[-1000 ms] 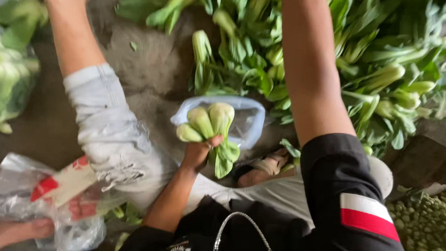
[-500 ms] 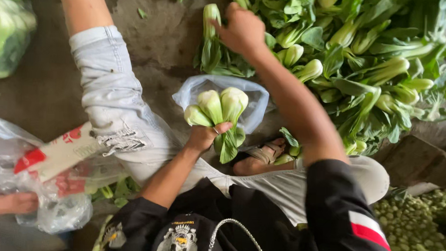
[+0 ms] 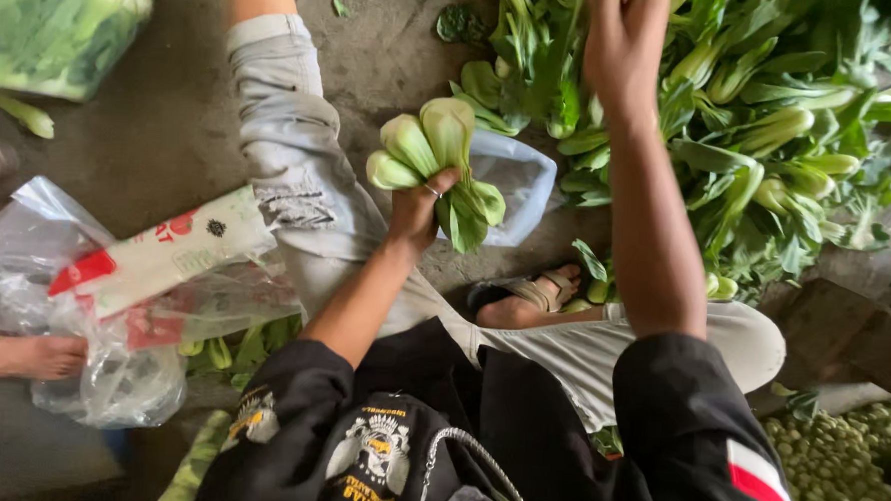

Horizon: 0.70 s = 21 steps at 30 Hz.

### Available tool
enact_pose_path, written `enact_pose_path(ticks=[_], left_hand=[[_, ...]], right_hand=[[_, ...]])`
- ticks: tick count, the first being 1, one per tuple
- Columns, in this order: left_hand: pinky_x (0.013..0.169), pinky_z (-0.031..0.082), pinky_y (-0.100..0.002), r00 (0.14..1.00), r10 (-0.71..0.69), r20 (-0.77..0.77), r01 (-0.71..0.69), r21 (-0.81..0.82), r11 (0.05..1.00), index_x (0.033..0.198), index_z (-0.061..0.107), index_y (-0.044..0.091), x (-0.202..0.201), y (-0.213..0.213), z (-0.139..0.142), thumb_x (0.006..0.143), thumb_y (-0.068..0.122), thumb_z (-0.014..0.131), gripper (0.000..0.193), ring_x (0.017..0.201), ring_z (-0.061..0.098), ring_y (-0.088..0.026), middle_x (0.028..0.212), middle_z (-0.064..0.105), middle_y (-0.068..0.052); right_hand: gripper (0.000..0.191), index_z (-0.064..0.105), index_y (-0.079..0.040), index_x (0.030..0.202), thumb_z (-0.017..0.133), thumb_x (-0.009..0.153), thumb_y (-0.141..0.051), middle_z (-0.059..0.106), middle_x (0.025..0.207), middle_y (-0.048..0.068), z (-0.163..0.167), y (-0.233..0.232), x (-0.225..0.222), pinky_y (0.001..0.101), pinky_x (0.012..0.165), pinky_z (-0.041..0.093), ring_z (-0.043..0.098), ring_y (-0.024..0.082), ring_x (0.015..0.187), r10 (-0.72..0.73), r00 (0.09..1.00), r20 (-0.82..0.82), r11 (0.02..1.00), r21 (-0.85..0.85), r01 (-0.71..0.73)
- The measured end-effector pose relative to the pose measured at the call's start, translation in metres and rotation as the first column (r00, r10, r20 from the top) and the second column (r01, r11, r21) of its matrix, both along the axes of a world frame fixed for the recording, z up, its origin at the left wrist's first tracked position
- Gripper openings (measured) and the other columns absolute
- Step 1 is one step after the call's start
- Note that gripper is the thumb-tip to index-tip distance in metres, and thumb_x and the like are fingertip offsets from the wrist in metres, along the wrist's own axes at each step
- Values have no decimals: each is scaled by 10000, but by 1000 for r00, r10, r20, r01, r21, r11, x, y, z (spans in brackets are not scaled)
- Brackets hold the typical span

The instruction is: The person sits on the floor of a produce market surrounded by piles of leafy green vegetables. They pick up individual bok choy heads, gather a few in one hand, and place them into a clear plastic bag on the floor, repeating the process to fill the bag.

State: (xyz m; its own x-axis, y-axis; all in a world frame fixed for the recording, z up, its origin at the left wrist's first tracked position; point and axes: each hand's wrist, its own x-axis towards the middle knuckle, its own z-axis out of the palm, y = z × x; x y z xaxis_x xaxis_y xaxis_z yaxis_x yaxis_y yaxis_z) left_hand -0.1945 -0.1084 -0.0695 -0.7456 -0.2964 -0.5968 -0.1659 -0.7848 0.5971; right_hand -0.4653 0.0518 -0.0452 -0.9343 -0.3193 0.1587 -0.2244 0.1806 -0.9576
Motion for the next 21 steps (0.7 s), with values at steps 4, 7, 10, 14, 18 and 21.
enact_pose_path(ticks=[4, 7, 10, 14, 18, 21], left_hand=[[873, 567, -353, 997, -23, -72, 12, -151, 988, 1206, 648, 3, 8, 14, -3, 822, 128, 844, 449, 973, 664, -194, 1115, 683, -78], [905, 564, -340, 989, -112, -98, 77, -306, 949, 1245, 641, -6, 22, 29, 3, 846, 81, 838, 453, 1024, 666, -199, 1169, 688, -83], [944, 551, -331, 989, -101, -110, 63, -311, 948, 1291, 620, -3, 38, 46, 13, 859, 20, 813, 474, 1076, 658, -200, 1223, 677, -72], [944, 553, -325, 994, -38, -100, 18, -191, 981, 1306, 595, 8, 53, 68, 17, 855, -2, 782, 488, 1089, 662, -205, 1237, 672, -69], [930, 554, -343, 995, 14, -101, -31, -168, 985, 1307, 588, -16, 62, 88, 7, 852, -22, 776, 492, 1077, 659, -220, 1241, 663, -95], [933, 548, -344, 990, -40, -133, 16, -182, 983, 1317, 597, -37, 68, 97, -2, 882, -27, 768, 468, 1079, 652, -221, 1257, 654, -110]], right_hand=[[427, 479, -33, 1374, 700, 1010, -8, 594, 1229, 117, 2, 16, 129, 362, 989, 483, 580, 237, 1163, -5, 998, -56, 967, 255, 19], [528, 424, 16, 1482, 613, 993, -39, 614, 1358, 133, -5, 4, 197, 386, 1069, 492, 602, 256, 1254, -91, 938, 334, 988, -92, 128], [569, 371, 25, 1572, 519, 1036, -99, 497, 1544, 162, -2, -4, 225, 380, 1194, 341, 451, 267, 1434, -56, 936, 347, 975, -182, 126], [647, 273, 21, 1602, 486, 1072, -285, 406, 1603, 211, 7, -5, 252, 379, 1254, 243, 353, 316, 1519, -142, 928, 345, 967, -150, 204], [703, 250, 26, 1592, 505, 1088, -392, 379, 1579, 277, 13, 9, 277, 408, 1243, 265, 362, 401, 1497, -329, 928, 176, 939, 162, 302], [713, 245, 20, 1597, 468, 1092, -431, 378, 1570, 302, 17, 18, 285, 427, 1230, 276, 366, 433, 1482, -370, 908, 197, 920, 213, 329]])
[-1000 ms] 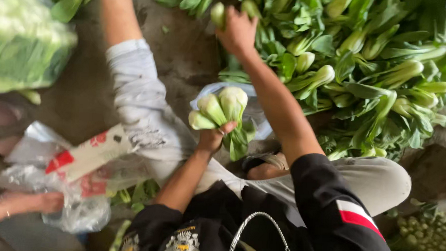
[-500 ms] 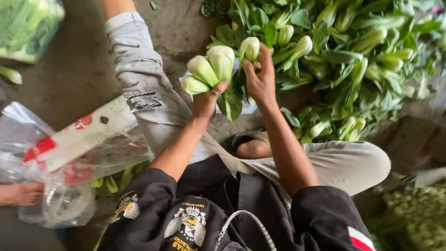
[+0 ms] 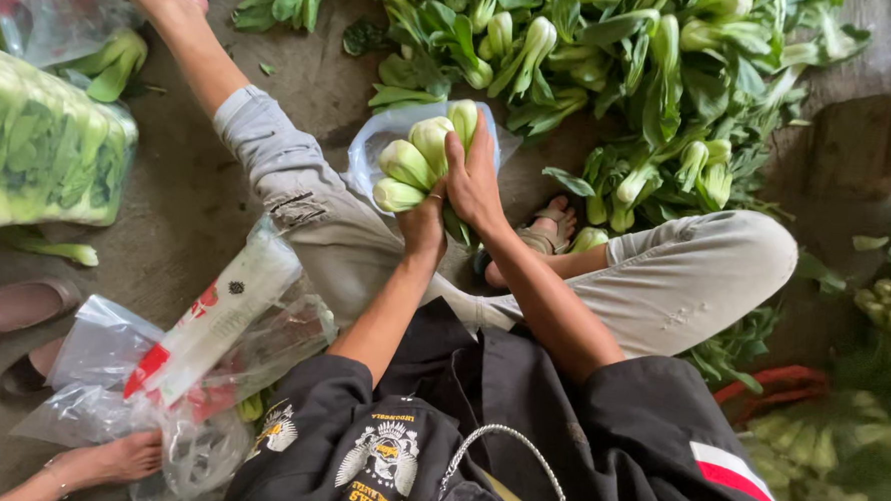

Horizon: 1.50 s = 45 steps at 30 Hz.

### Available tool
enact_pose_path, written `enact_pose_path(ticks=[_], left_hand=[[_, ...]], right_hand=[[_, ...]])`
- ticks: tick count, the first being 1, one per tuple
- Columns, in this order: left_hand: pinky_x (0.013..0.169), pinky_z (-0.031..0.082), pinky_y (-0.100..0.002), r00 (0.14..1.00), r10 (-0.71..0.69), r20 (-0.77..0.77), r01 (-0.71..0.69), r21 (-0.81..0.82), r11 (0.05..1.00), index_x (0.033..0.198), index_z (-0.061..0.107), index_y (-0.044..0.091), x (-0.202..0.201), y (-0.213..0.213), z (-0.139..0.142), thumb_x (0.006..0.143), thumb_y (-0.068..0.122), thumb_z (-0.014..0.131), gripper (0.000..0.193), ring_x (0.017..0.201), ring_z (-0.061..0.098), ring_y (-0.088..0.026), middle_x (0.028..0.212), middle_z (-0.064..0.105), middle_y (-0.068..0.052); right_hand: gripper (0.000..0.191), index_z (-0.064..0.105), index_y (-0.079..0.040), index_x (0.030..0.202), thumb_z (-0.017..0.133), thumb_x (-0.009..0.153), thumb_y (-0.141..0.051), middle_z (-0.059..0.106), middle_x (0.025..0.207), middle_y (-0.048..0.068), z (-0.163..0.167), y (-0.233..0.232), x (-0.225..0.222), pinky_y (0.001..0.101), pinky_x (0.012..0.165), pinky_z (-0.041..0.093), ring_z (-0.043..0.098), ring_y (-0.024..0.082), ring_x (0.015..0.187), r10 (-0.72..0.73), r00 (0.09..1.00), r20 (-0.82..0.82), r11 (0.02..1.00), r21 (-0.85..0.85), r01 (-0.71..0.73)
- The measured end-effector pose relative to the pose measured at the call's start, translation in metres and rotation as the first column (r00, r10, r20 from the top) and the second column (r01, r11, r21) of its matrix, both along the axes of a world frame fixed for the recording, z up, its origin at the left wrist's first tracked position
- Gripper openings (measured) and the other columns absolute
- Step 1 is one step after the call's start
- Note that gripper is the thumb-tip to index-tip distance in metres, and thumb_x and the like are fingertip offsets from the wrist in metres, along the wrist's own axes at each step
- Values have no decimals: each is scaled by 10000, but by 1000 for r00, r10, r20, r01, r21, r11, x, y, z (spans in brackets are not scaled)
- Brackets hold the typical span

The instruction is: The person sits on the floor of a produce market surrounded by piles of leafy green vegetables. They pick up individual bok choy heads, gather a few in one hand, and place them into a clear plastic bag on the floor, repeating the process to fill the bag.

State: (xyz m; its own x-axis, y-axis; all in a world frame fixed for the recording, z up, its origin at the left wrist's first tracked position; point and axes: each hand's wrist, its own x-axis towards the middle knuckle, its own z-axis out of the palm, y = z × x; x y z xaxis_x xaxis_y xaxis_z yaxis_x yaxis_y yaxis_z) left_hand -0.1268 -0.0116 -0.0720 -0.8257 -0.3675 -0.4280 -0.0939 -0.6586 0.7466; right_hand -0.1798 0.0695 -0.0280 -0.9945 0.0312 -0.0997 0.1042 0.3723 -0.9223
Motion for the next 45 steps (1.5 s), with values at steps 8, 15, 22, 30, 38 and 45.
enact_pose_path(ticks=[8, 15, 22, 30, 38, 45], left_hand=[[979, 525, -331, 998, -32, 51, 39, -149, 988, 1337, 579, 2, 10, -13, -9, 867, 30, 757, 504, 1139, 637, -196, 1283, 653, -74], [977, 531, -345, 956, -272, -113, 181, -502, 846, 1395, 471, 46, 12, -33, 18, 814, 21, 822, 679, 1123, 609, -190, 1250, 615, -65], [993, 521, -314, 855, -510, -95, 358, -602, 714, 1489, 339, 83, 20, -46, 15, 818, 44, 830, 833, 1185, 596, -164, 1315, 582, -27], [912, 564, -358, 786, -567, 245, 608, -145, 781, 1284, 638, -18, 8, -68, -42, 853, 134, 795, 483, 1029, 667, -222, 1186, 681, -133], [859, 584, -402, 555, -832, 23, 712, 504, 489, 1359, 586, -22, -15, -80, 8, 795, 142, 729, 605, 957, 703, -253, 1219, 701, -187], [949, 567, -371, 692, -714, 105, 712, 65, 699, 1336, 621, -45, -6, -76, -13, 861, 112, 767, 521, 1052, 683, -222, 1242, 702, -136]], right_hand=[[805, 174, 1, 1652, 511, 1051, -414, 410, 1549, 285, 3, -3, 10, 418, 1243, 284, 390, 398, 1473, 137, 986, 94, 987, -99, -127], [1263, -65, -45, 1606, 866, 809, -351, 321, 1605, 164, -4, 18, 21, 386, 1217, 294, 333, 268, 1493, 530, 847, -35, 679, -581, -449], [1054, 232, -40, 1650, 781, 881, -507, 437, 1572, 113, -29, 4, 41, 383, 1222, 361, 436, 246, 1454, 442, 885, 144, 454, -887, -82], [894, 284, -66, 1607, 655, 968, -569, 458, 1551, 81, -83, 6, 51, 380, 1180, 354, 429, 204, 1428, 173, 901, 399, 570, -786, 239], [829, 366, -135, 1515, 697, 888, -565, 539, 1504, 115, -77, 87, 3, 445, 1053, 520, 572, 268, 1343, 404, 886, 227, 259, -957, 127], [645, 536, -57, 1451, 683, 988, -481, 630, 1393, 132, -75, 60, 5, 347, 960, 514, 598, 214, 1230, -185, 812, 553, 615, -579, 535]])
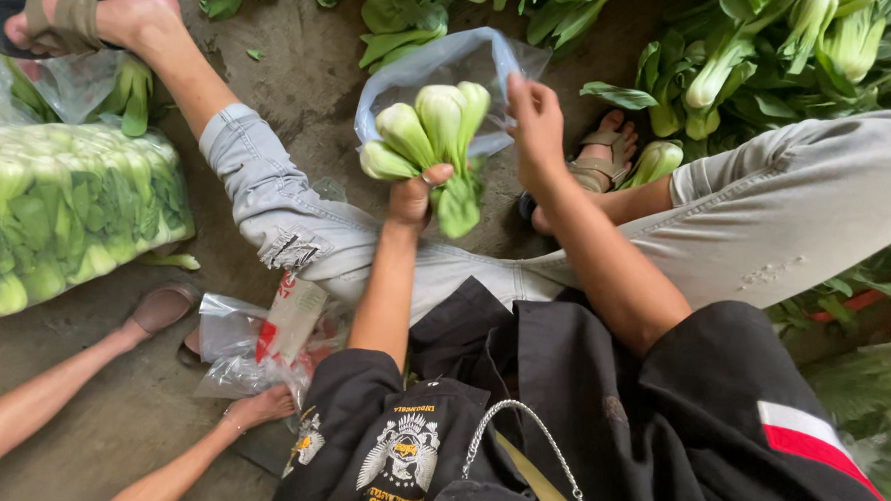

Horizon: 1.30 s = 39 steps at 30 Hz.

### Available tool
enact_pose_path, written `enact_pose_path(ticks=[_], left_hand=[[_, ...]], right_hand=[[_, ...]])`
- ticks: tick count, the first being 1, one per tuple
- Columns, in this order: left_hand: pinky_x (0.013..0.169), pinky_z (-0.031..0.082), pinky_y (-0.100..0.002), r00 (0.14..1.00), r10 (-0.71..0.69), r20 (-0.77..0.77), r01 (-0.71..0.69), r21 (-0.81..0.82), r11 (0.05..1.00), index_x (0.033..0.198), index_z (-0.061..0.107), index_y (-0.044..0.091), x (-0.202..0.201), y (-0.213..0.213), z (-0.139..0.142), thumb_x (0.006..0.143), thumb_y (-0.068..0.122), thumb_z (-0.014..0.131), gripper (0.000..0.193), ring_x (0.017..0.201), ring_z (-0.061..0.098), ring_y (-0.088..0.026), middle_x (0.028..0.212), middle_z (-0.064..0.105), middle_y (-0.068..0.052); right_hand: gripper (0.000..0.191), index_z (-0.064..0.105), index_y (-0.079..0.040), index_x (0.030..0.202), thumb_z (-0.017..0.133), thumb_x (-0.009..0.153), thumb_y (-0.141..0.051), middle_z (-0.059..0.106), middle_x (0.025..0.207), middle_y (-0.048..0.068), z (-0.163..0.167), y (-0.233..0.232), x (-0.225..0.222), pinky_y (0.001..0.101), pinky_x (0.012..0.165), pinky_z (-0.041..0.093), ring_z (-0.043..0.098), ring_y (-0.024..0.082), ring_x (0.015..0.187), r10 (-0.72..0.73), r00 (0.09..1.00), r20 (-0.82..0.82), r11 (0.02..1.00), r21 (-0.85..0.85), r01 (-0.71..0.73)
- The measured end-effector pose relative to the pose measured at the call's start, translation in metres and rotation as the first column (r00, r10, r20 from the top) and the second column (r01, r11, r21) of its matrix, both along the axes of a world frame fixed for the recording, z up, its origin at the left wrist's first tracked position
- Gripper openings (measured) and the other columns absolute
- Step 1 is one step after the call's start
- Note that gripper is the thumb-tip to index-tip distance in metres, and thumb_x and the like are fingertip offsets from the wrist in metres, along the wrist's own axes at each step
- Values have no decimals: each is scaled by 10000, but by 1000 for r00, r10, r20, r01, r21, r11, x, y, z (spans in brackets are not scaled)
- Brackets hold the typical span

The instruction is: The person sits on the floor of a produce market surrounded by piles of leafy green vegetables. They pick up individual bok choy heads, gather a few in one hand, and place them into a clear plastic bag on the floor, repeating the process to fill the bag.

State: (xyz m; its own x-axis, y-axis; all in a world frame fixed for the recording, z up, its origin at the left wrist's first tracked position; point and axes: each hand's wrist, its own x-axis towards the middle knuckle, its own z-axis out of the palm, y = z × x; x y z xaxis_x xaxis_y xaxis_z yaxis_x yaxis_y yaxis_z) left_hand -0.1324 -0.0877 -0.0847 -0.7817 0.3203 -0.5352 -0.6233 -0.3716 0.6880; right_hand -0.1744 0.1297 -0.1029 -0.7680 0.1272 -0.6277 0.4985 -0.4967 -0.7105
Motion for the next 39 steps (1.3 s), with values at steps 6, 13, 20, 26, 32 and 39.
enact_pose_path(ticks=[6, 13, 20, 26, 32, 39], left_hand=[[922, 564, -332, 911, -157, -382, -27, -435, 900, 1296, 616, 28, 11, 8, 12, 916, 112, 809, 435, 1055, 672, -161, 1183, 701, -54], [942, 548, -328, 898, 142, -417, -296, -332, 896, 1264, 637, 33, -1, 15, 22, 887, 128, 809, 425, 1059, 667, -178, 1182, 703, -39], [933, 545, -398, 950, 267, -162, -292, -158, 943, 1288, 641, -52, 13, -35, 11, 858, 89, 839, 494, 1038, 653, -244, 1174, 688, -100], [1007, 521, -356, 915, 207, -346, -248, -79, 965, 1328, 602, 29, -13, -42, 39, 848, 137, 815, 537, 1124, 644, -206, 1211, 687, -61], [1022, 532, -344, 874, 75, -479, -242, -297, 924, 1340, 624, 20, -10, -36, 61, 957, 175, 833, 463, 1126, 645, -180, 1230, 689, -44], [1105, 507, -345, 824, 103, -557, -267, -222, 938, 1392, 617, 70, -11, 1, 62, 870, 165, 802, 561, 1238, 651, -210, 1322, 694, -83]], right_hand=[[550, 566, -31, 1421, 756, 963, -267, 554, 1196, 99, 33, -28, 22, 284, 961, 466, 521, 179, 1035, 484, 827, -286, 816, 487, -310], [526, 399, -17, 1441, 639, 1080, -315, 551, 1268, 63, 68, -39, 15, 306, 1066, 446, 527, 147, 1195, 241, 839, -488, 968, 176, -176], [549, 356, -36, 1462, 539, 1138, -440, 553, 1525, 126, 60, -13, 24, 359, 1193, 452, 566, 206, 1357, 440, 661, -607, 862, 81, -500], [641, 330, -47, 1552, 538, 1097, -447, 605, 1400, 181, 67, -3, -5, 395, 1102, 505, 617, 245, 1254, 414, 747, -520, 849, -75, -523], [789, 278, -56, 1653, 577, 1088, -518, 488, 1549, 177, 61, 30, -27, 414, 1179, 429, 525, 298, 1341, 228, 901, -370, 832, 555, 18], [817, 261, -81, 1659, 423, 1095, -649, 373, 1644, 150, 44, -15, -18, 395, 1264, 303, 397, 287, 1477, 406, 784, -468, 787, 615, -40]])
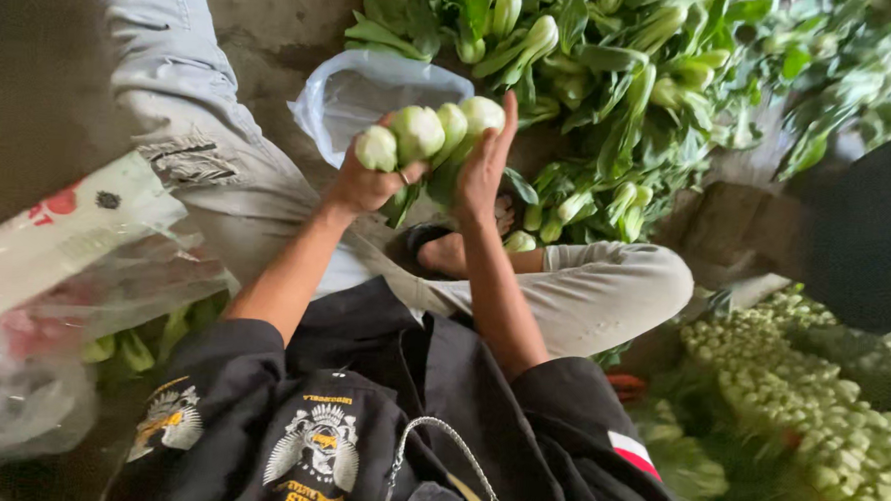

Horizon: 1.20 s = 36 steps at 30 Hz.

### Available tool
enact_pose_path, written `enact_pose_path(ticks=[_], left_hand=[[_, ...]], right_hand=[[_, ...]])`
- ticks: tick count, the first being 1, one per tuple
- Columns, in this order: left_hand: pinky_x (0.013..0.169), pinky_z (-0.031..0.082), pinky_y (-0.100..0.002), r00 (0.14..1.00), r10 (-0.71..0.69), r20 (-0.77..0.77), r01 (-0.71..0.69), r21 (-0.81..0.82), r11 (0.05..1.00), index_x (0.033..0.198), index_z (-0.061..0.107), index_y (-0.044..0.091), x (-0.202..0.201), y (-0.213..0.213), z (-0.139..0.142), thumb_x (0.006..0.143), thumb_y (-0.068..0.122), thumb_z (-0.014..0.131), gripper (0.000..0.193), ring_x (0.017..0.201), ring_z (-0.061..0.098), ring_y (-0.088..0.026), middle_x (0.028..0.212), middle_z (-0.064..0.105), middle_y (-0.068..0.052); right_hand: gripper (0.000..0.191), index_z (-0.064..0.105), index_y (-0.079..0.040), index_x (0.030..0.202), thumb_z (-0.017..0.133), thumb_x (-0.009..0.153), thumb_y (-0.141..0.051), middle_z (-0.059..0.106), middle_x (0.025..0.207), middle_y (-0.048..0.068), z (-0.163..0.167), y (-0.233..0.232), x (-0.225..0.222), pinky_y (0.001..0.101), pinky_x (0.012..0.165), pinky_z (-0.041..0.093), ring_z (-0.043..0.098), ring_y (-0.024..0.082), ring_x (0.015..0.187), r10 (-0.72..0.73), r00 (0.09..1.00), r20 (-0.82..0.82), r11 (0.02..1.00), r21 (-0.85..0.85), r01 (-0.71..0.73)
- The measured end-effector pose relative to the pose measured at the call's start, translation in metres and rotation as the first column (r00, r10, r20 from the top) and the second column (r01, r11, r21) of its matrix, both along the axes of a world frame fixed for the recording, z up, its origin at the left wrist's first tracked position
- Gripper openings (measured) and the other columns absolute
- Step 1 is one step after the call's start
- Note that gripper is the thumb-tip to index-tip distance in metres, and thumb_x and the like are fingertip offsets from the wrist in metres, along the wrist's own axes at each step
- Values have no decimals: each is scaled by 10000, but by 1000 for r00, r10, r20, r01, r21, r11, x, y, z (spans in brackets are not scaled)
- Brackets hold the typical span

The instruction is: The person sits on the floor of a produce market surrounded by piles of leafy green vegetables. They pick up individual bok choy heads, gather a few in one hand, and place them into a clear plastic bag on the floor, repeating the process to fill the bag.

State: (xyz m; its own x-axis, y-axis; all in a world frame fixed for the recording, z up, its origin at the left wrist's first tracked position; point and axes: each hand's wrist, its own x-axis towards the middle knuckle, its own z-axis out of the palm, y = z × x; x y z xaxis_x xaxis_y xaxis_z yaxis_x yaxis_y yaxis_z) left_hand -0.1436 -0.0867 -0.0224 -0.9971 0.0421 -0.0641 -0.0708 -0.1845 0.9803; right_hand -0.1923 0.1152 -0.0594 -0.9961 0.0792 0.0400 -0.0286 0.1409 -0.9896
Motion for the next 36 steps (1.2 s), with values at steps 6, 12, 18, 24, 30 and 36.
enact_pose_path(ticks=[6, 12, 18, 24, 30, 36], left_hand=[[1301, 312, -450, 924, -5, -382, -47, -128, 991, 1441, 496, 134, 10, 36, 7, 897, 309, 809, 652, 1535, 394, -353, 1638, 345, -184], [1262, 339, -434, 946, -1, -324, -33, -97, 995, 1615, 219, 23, 17, 69, -10, 926, 332, 824, 967, 1530, 376, -376, 1664, 311, -221], [1039, 556, -373, 979, -21, 201, 30, -38, 999, 1409, 599, -2, 18, 52, -45, 926, 199, 814, 565, 1183, 674, -250, 1312, 701, -126], [968, 560, -358, 869, -414, 271, 280, 419, 864, 1354, 606, 30, -4, -24, -37, 870, 144, 810, 537, 1117, 670, -182, 1250, 683, -69], [976, 556, -348, 796, -528, 296, 497, 177, 849, 1330, 645, 38, -24, -30, -53, 888, 158, 829, 493, 1134, 652, -160, 1254, 694, -57], [943, 555, -334, 781, -479, 401, 461, 147, 875, 1284, 648, 74, -20, -20, -71, 814, 80, 811, 497, 1107, 644, -154, 1222, 683, -17]], right_hand=[[766, 370, -96, 1622, 407, 1099, -656, 602, 1309, 174, -12, -15, 20, 446, 1071, 473, 581, 310, 1204, 281, 939, 196, 539, -842, 14], [934, 425, -11, 1500, 358, 969, -776, 645, 1345, 184, -12, 0, 11, 377, 1090, 470, 611, 249, 1214, 264, 960, 92, 404, -914, -24], [871, 442, -18, 1544, 476, 1018, -711, 591, 1417, 139, -15, -9, 30, 399, 1119, 458, 590, 272, 1253, 326, 877, 353, 611, -787, 90], [842, 394, -95, 1592, 601, 953, -602, 487, 1577, 38, 39, 49, -12, 427, 1077, 484, 543, 206, 1397, 561, 788, 252, 784, -466, -410], [862, 418, -135, 1594, 787, 921, -529, 638, 1405, 107, 98, 34, -27, 416, 1036, 556, 646, 237, 1277, 628, 774, 80, 762, 138, -633], [768, 570, -263, 1436, 746, 803, -660, 727, 1256, 58, 124, 12, -26, 407, 814, 576, 717, 328, 1030, 595, 798, 90, 630, 565, -533]])
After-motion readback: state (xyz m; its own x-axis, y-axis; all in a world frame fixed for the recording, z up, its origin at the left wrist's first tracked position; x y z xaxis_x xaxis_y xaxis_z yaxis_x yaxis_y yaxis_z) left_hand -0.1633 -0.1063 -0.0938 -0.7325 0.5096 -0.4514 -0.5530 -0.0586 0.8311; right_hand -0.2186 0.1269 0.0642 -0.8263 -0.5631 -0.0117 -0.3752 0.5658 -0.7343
